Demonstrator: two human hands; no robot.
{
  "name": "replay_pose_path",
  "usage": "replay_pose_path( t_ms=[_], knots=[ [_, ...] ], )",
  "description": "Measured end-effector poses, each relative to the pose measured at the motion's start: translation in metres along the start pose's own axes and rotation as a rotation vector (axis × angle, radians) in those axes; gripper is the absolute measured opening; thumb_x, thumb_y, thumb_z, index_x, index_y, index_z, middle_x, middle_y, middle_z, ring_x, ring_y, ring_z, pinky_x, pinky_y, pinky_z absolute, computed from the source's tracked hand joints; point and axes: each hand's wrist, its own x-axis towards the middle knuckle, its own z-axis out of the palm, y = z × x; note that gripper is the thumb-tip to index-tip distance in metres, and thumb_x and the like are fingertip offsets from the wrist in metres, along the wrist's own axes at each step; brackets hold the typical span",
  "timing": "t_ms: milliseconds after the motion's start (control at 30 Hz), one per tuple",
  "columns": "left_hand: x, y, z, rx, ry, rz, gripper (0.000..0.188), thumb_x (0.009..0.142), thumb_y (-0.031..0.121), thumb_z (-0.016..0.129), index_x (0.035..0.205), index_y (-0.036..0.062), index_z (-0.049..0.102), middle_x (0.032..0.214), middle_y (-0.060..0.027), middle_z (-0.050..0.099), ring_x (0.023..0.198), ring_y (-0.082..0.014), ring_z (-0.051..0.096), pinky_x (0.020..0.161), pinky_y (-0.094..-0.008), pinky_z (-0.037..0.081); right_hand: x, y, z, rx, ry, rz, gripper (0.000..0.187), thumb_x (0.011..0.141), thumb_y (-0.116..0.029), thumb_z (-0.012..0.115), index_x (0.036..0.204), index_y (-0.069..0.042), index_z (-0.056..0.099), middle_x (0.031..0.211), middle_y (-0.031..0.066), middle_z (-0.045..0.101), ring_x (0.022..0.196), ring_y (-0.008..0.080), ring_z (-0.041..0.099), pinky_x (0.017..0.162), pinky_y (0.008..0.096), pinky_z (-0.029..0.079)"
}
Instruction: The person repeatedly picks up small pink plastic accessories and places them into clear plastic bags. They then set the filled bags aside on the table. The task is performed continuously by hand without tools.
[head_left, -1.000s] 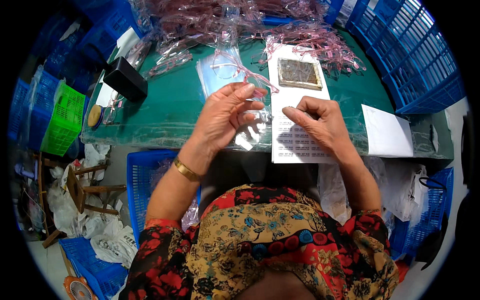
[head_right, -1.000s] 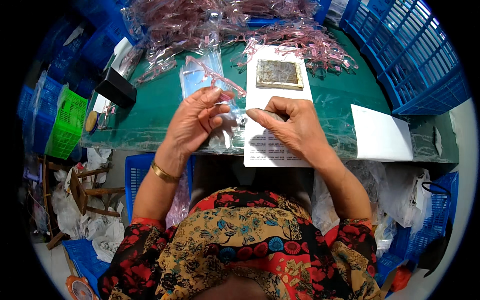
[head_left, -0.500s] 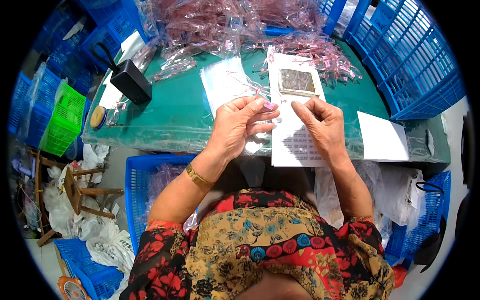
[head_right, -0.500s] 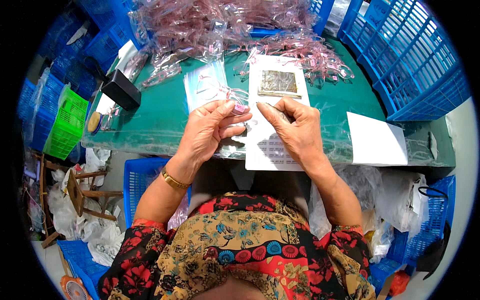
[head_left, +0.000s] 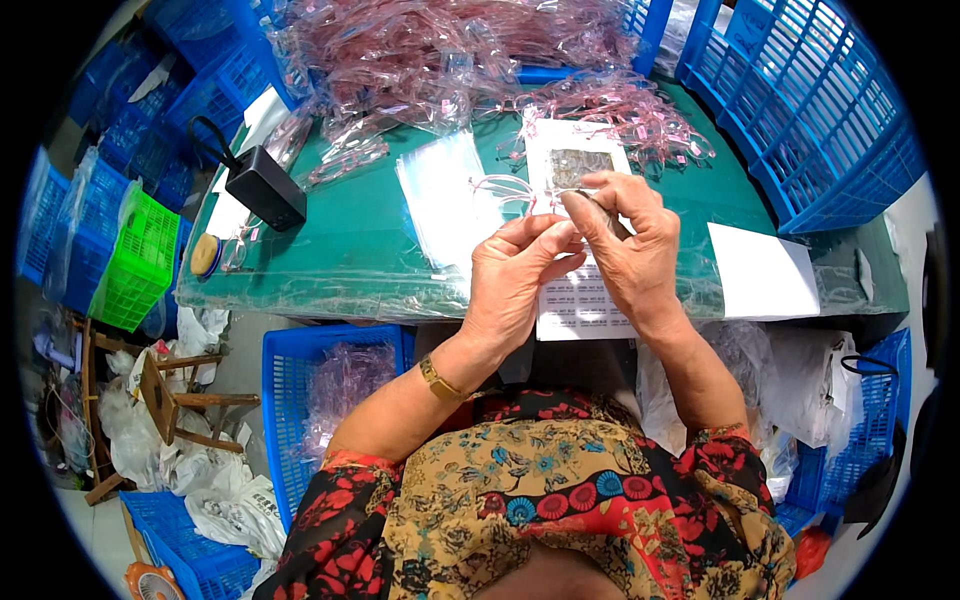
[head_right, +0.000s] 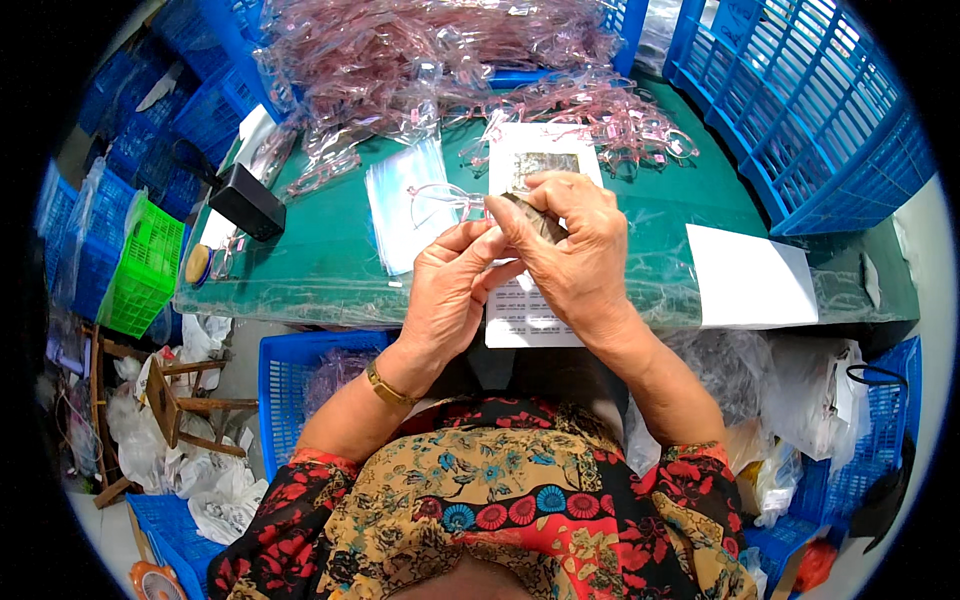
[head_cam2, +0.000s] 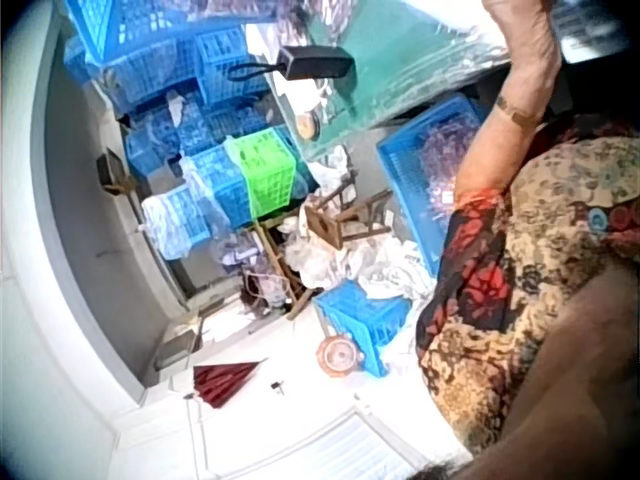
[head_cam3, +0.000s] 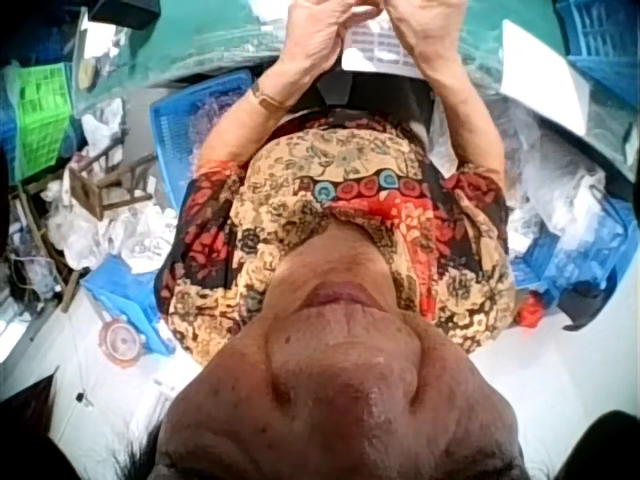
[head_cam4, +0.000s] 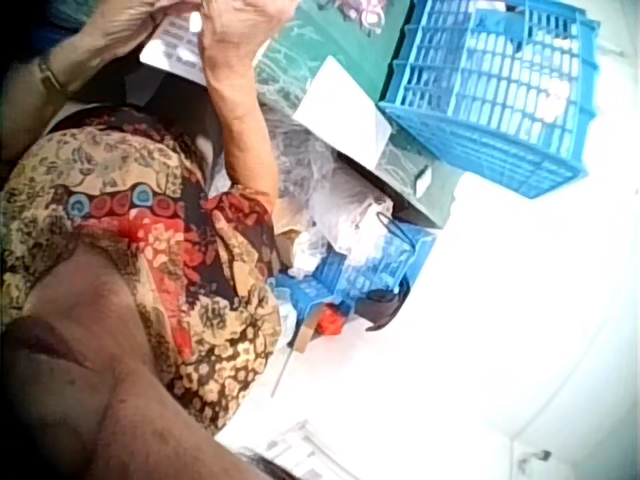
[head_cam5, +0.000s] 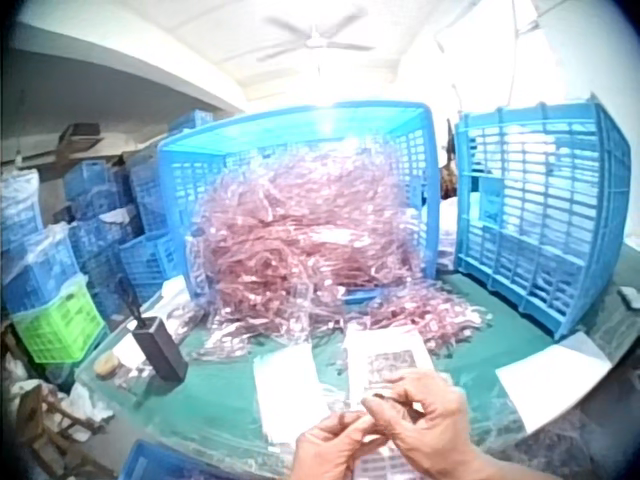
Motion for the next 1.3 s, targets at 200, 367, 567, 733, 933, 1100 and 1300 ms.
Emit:
replay_pose_path(
  t_ms=[200, 367, 567, 733, 933, 1100, 1300],
  knots=[
    [-0.003, 0.012, -0.010, -0.005, -0.067, -0.141, 0.051, 0.092, 0.015, 0.061, 0.131, 0.0037, 0.031, 0.103, -0.0143, 0.062, 0.093, -0.0246, 0.067, 0.079, -0.0370, 0.059, -0.008, -0.008, -0.002, 0.075, -0.054, 0.151, 0.025, 0.077, -0.015, 0.078, 0.069, 0.001, 0.061, 0.061, 0.0054, 0.054, 0.054, 0.0111, 0.047, 0.047, 0.0289, 0.036],
    [-0.005, 0.039, -0.026, -0.070, -0.200, -0.260, 0.047, 0.097, 0.036, 0.049, 0.129, 0.0035, 0.042, 0.106, -0.0255, 0.063, 0.097, -0.0337, 0.067, 0.077, -0.0442, 0.059, -0.011, -0.001, -0.001, 0.077, -0.133, 0.210, 0.025, 0.078, -0.014, 0.078, 0.069, 0.001, 0.061, 0.060, 0.0052, 0.055, 0.052, 0.0100, 0.048, 0.045, 0.0294, 0.035],
    [-0.010, 0.038, -0.034, 0.041, -0.114, -0.179, 0.037, 0.098, 0.026, 0.046, 0.124, -0.0009, 0.043, 0.110, -0.0263, 0.062, 0.098, -0.0325, 0.066, 0.077, -0.0387, 0.060, -0.006, 0.001, 0.000, -0.191, -0.023, -0.022, 0.025, 0.075, -0.019, 0.080, 0.068, -0.002, 0.062, 0.062, 0.0070, 0.056, 0.060, 0.0190, 0.055, 0.056, 0.0338, 0.040],
    [-0.010, 0.031, -0.038, 0.018, -0.126, -0.154, 0.031, 0.099, 0.018, 0.046, 0.123, -0.0008, 0.044, 0.107, -0.0209, 0.064, 0.098, -0.0285, 0.067, 0.078, -0.0369, 0.060, -0.010, -0.012, -0.001, -0.259, -0.230, -0.111, 0.028, 0.075, -0.028, 0.077, 0.068, -0.005, 0.064, 0.061, 0.0075, 0.056, 0.059, 0.0234, 0.053, 0.066, 0.0367, 0.040],
    [-0.010, 0.032, -0.042, 0.004, -0.148, -0.189, 0.030, 0.099, 0.019, 0.048, 0.121, -0.0005, 0.046, 0.102, -0.0162, 0.065, 0.095, -0.0242, 0.067, 0.079, -0.0359, 0.060, -0.009, -0.014, -0.003, -0.379, -0.372, -0.092, 0.034, 0.076, -0.036, 0.074, 0.068, -0.004, 0.066, 0.056, 0.0117, 0.056, 0.058, 0.0265, 0.055, 0.067, 0.0373, 0.041],
    [-0.009, 0.031, -0.044, -0.002, -0.166, -0.184, 0.031, 0.099, 0.020, 0.046, 0.122, -0.0004, 0.046, 0.106, -0.0164, 0.063, 0.100, -0.0261, 0.065, 0.080, -0.0372, 0.060, -0.008, -0.012, -0.002, -0.402, -0.403, -0.066, 0.035, 0.077, -0.036, 0.073, 0.067, -0.003, 0.067, 0.056, 0.0137, 0.057, 0.058, 0.0279, 0.057, 0.068, 0.0386, 0.042],
    [-0.009, 0.031, -0.045, 0.044, -0.181, -0.182, 0.034, 0.102, 0.026, 0.039, 0.122, -0.0010, 0.046, 0.110, -0.0160, 0.061, 0.105, -0.0294, 0.063, 0.083, -0.0387, 0.059, -0.006, -0.009, -0.003, -0.258, -0.419, 0.027, 0.039, 0.078, -0.037, 0.072, 0.063, -0.002, 0.065, 0.052, 0.0130, 0.055, 0.054, 0.0290, 0.056, 0.068, 0.0388, 0.043]
  ],
)
